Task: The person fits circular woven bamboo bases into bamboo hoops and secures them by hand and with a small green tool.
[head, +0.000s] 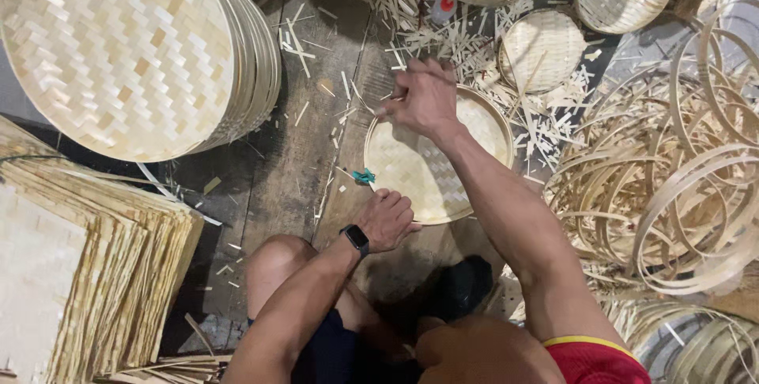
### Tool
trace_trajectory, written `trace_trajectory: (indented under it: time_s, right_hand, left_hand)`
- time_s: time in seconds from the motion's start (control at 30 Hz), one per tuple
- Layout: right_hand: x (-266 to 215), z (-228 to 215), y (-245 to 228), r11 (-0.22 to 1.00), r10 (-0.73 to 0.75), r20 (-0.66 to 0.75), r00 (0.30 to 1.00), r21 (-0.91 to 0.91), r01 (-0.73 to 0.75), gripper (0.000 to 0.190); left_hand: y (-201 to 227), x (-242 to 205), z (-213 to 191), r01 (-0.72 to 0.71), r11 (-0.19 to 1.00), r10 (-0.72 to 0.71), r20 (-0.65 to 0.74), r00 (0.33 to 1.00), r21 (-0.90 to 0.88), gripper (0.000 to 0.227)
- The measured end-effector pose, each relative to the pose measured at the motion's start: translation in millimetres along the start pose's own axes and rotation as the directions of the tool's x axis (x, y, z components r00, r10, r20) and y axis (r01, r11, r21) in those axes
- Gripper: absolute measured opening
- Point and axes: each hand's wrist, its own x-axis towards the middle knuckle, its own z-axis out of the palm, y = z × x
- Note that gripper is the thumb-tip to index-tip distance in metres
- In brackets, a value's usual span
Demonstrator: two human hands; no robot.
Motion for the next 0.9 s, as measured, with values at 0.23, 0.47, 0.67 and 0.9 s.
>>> trace_trajectory:
  time_s: [0.23, 0.47, 0.67, 0.9]
  right_hand:
    - [-33.7, -13.5, 23.6, 0.969, -0.247, -0.33, 0.911, -0.098, 0.228, 0.02]
    - [-21.2, -16.5, 33.2, 0.976, -0.201, -0.413, 0.888, -0.01, 0.216, 0.025]
    - [-58.3, -31.7, 48.4, 0.987, -0.158, -0.564, 0.811, -0.08, 0.137, 0.017]
    - [-85.2, -30.3, 65.6, 0.998, 0.05, -0.651, 0.758, 0.005, -0.062, 0.02]
  left_hand:
    - [4.2, 2.3, 2.8, 0.0, 0.999, 0.0, 0.008, 1.0, 0.054, 0.029]
    - [5.6, 6.6, 0.1, 0.024, 1.0, -0.024, 0.059, 0.998, 0.001, 0.028]
    - [10.5, 5.1, -2.1, 0.033, 0.999, -0.033, 0.031, 0.999, 0.013, 0.027]
    - [13.0, 10.9, -5.2, 0.03, 0.999, -0.03, -0.014, 0.999, -0.01, 0.024]
